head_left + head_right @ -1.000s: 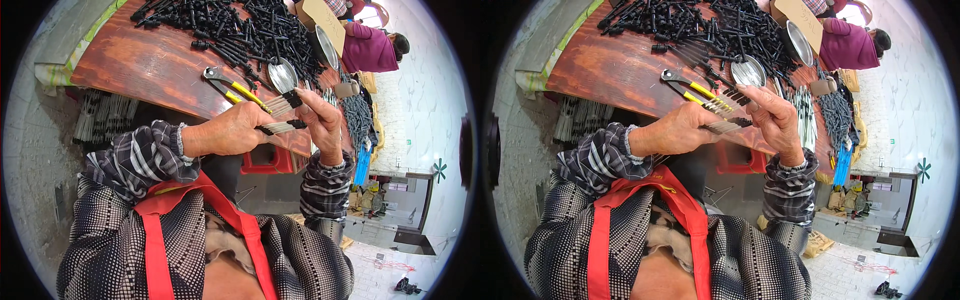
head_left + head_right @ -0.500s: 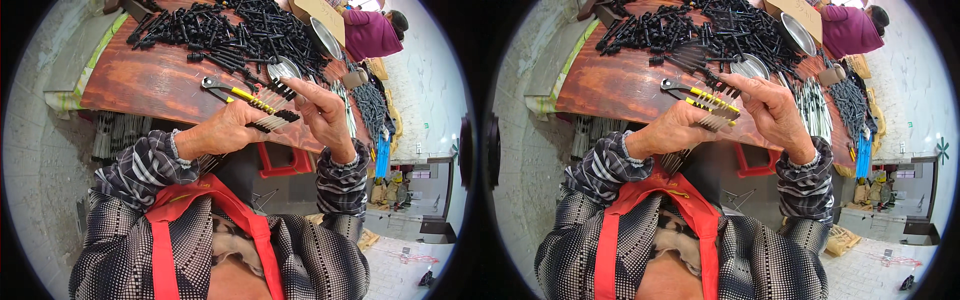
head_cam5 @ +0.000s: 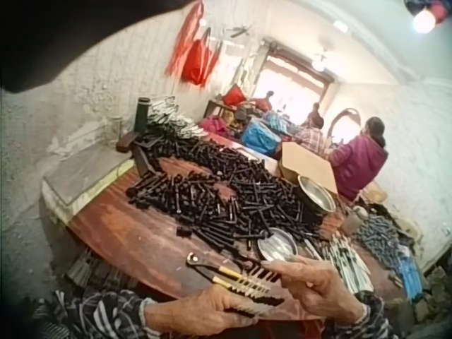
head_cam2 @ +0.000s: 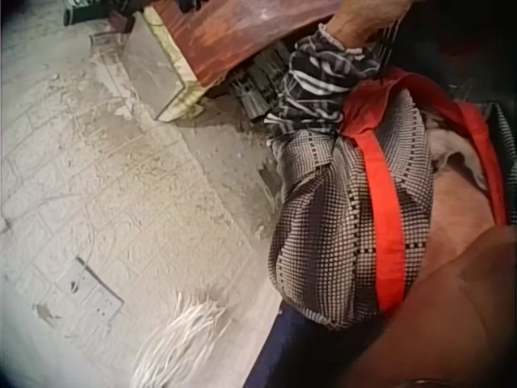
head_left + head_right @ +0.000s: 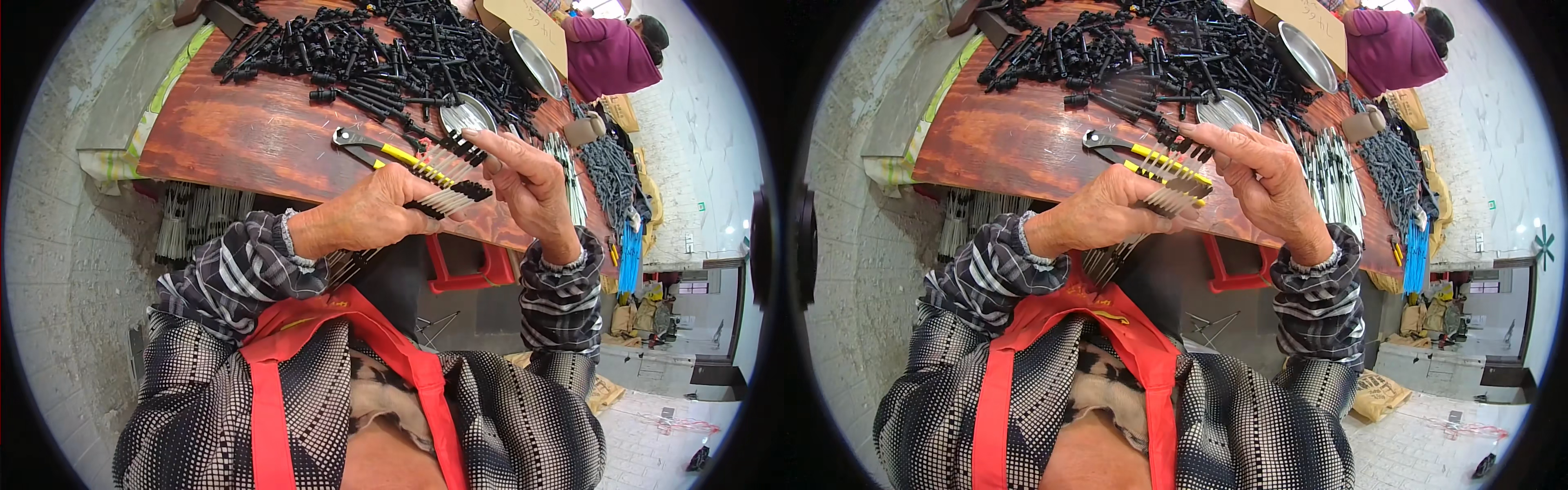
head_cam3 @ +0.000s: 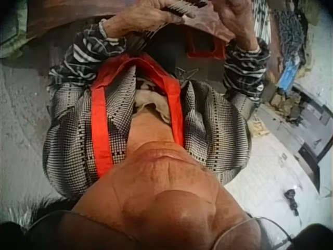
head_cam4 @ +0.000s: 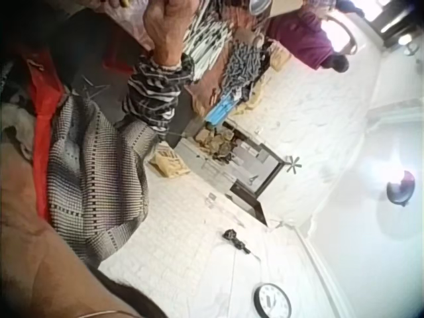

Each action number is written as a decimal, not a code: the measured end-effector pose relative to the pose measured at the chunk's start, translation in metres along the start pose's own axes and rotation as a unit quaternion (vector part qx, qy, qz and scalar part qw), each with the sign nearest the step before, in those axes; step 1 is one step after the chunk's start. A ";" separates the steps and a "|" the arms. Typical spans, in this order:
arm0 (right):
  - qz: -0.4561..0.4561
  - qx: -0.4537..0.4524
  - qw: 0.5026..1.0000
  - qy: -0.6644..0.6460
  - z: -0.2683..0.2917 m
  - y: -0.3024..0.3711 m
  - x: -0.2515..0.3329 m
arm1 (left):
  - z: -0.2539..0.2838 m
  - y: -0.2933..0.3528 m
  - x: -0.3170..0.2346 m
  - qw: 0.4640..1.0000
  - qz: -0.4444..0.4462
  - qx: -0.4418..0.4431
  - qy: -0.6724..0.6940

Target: Assembling metal rods into a plastic connector and trimming them with pliers.

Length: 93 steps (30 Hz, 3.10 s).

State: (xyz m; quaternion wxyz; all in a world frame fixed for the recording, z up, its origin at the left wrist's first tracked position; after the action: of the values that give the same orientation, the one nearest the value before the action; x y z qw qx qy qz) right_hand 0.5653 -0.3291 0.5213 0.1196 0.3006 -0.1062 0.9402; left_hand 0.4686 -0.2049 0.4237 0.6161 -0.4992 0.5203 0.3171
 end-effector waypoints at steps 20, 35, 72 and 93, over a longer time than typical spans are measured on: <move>0.025 -0.049 0.992 0.109 -0.001 0.006 0.003 | 0.002 -0.008 -0.003 0.998 -0.037 0.033 -0.036; -0.001 -0.088 0.995 0.049 -0.002 0.000 -0.001 | 0.001 -0.006 -0.003 0.997 0.043 0.030 0.064; -0.229 -0.059 0.971 -0.040 0.027 -0.026 -0.136 | 0.014 0.008 -0.010 0.986 0.149 -0.041 0.060; -0.238 -0.148 0.956 0.081 0.011 -0.035 -0.219 | 0.015 0.006 -0.006 0.980 0.154 -0.039 0.117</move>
State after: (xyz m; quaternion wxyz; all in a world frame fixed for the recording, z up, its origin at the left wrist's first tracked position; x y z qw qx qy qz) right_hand 0.7549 -0.3344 0.4055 0.3912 0.2185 -0.1600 0.8795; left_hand 0.4665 -0.1883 0.4267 0.4745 -0.4706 0.6467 0.3677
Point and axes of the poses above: each hand's wrist, its own y-axis away from the middle knuckle, its own z-axis out of the back of the hand, x = y × z, the point moved 4 cm from there along -y, towards the middle knuckle, and after that the axes turned 7 degrees about x, right-handed, at the moved point
